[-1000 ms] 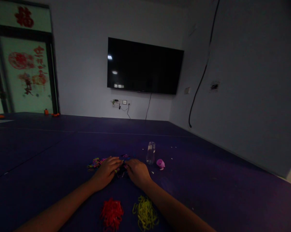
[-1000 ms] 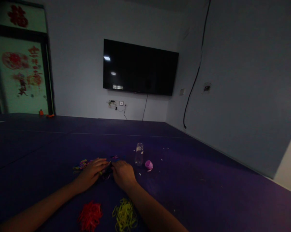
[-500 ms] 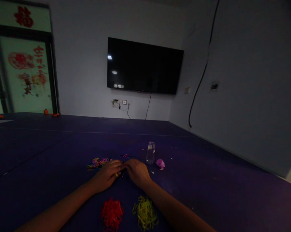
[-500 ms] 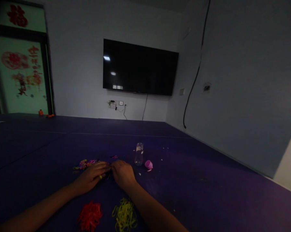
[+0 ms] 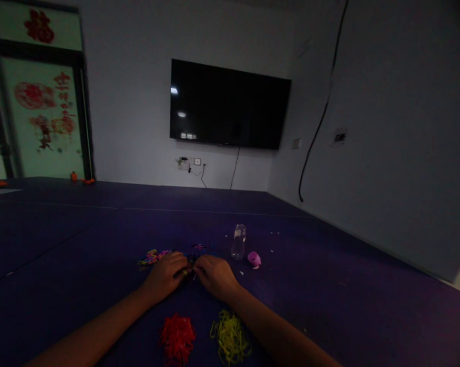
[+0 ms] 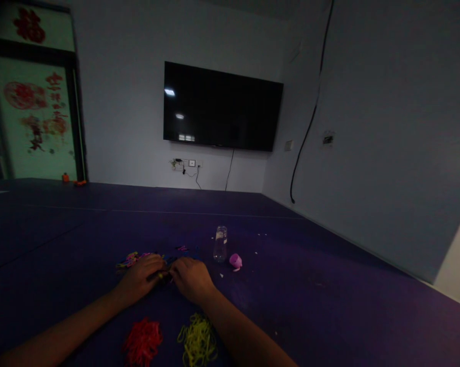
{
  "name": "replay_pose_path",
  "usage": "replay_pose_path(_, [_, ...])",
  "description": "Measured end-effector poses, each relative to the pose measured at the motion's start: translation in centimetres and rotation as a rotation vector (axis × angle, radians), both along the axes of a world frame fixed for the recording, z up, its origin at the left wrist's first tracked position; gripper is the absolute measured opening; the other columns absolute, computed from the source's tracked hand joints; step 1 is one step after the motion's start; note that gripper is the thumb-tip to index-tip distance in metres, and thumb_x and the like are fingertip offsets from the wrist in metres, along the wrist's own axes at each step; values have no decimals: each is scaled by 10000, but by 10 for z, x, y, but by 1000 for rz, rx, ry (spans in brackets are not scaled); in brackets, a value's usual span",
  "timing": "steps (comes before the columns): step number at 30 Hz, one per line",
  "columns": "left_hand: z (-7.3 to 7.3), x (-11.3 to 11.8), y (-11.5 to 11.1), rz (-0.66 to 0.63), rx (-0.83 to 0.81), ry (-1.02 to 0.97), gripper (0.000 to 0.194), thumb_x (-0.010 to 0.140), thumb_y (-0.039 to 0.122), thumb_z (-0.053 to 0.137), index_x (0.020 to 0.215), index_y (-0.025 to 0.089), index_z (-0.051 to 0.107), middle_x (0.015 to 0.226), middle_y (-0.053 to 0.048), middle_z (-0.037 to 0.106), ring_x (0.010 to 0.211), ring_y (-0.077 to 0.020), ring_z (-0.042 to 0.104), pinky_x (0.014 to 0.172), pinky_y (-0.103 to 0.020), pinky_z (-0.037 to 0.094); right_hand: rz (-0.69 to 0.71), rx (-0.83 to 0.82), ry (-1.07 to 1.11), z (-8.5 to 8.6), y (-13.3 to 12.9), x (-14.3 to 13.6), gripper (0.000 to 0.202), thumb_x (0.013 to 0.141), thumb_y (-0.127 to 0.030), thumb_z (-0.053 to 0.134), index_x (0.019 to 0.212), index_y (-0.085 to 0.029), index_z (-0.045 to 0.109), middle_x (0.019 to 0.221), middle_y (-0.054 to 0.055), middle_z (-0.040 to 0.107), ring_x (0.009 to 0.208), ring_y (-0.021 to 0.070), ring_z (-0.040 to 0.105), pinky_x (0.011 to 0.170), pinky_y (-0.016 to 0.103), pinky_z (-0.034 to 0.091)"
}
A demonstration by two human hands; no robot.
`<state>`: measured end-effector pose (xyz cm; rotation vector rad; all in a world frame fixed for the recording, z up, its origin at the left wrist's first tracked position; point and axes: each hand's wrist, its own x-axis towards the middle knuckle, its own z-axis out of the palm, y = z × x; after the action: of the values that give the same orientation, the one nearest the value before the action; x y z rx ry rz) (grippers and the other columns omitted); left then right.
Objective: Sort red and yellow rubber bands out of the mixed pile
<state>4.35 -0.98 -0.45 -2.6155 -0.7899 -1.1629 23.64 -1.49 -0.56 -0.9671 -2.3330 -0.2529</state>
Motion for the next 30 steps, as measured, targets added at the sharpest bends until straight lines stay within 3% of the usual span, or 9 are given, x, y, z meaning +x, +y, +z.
replay_pose_path(11, [-1,-2,-2,5,67,3,164,881,218,472,836,190,627,775,-54,642,770,-206,602,743,-361,483,22,11,-24,-1,-1,0,143,917,-295,455,914,-194,556,846,37,657,766,157,613,654,229,425])
replay_pose_path(30, [-1,-1,-3,56,94,29,169,862,199,443,826,181,607,789,-65,666,779,-219,618,748,-376,483,26,13,-36,-1,-2,0,152,908,-251,417,938,-188,552,844,44,653,749,156,611,652,233,416])
